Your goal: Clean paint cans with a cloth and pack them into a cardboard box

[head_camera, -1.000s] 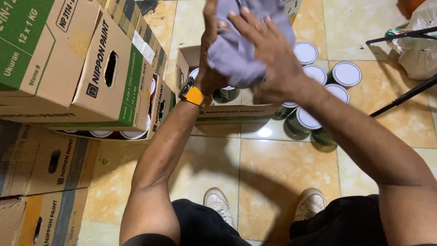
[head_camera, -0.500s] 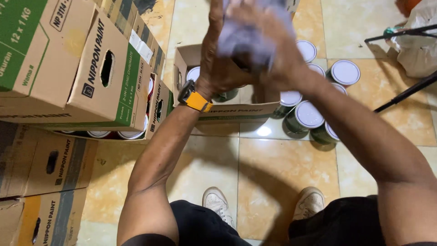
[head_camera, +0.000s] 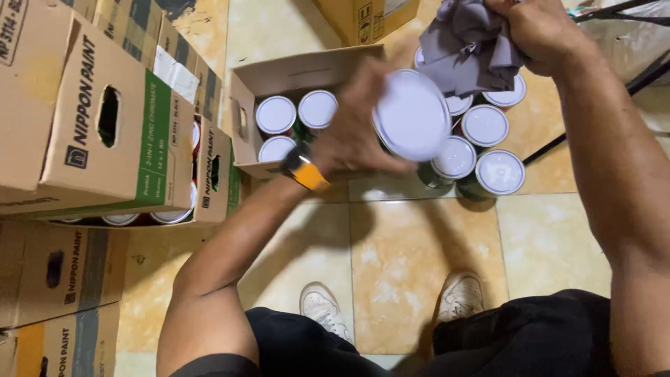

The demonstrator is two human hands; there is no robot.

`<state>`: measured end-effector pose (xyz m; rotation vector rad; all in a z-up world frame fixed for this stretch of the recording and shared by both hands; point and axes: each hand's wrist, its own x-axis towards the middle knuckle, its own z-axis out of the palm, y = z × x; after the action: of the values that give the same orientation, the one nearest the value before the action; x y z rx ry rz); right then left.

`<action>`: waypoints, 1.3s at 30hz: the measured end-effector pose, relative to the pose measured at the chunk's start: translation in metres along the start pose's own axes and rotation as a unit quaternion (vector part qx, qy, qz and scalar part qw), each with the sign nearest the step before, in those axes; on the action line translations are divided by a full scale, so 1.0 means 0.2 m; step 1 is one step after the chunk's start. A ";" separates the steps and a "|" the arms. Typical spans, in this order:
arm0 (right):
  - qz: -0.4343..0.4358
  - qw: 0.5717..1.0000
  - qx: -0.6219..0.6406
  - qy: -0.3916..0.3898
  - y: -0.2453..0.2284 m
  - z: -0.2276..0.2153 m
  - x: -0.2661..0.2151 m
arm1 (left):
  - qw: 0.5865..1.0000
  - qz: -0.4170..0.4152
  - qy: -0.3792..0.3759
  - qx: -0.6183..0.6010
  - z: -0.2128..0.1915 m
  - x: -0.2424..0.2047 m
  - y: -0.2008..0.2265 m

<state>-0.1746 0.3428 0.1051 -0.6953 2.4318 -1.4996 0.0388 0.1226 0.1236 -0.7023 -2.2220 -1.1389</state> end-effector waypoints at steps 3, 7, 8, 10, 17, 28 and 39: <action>0.092 0.993 0.077 0.013 0.05 0.01 0.01 | 0.995 0.010 -0.088 0.035 0.24 -0.12 -0.03; 0.104 0.995 0.005 0.006 0.11 0.00 0.01 | 0.985 0.062 -0.141 0.074 0.53 -0.30 -0.07; 0.109 0.993 0.035 0.001 0.08 0.01 0.00 | 0.982 0.029 -0.179 0.045 0.61 -0.35 -0.09; 0.115 0.991 0.064 -0.008 0.07 0.01 -0.02 | 0.976 -0.008 -0.215 0.015 0.79 -0.48 -0.14; 0.116 0.993 0.026 -0.021 0.10 0.03 -0.04 | 0.955 -0.015 -0.296 -0.003 1.14 -0.69 -0.31; 0.126 0.987 0.075 -0.069 0.11 0.15 -0.01 | 0.943 -0.093 -0.318 0.003 1.21 -0.77 -0.45; 0.136 0.986 0.095 -0.030 0.07 0.17 0.10 | 0.973 -0.005 -0.199 -0.113 0.69 -0.44 -0.27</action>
<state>-0.1823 0.3127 0.0785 -0.3478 2.1946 -1.5457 0.0361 0.1940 -0.0343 -1.0970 -2.4419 -1.3693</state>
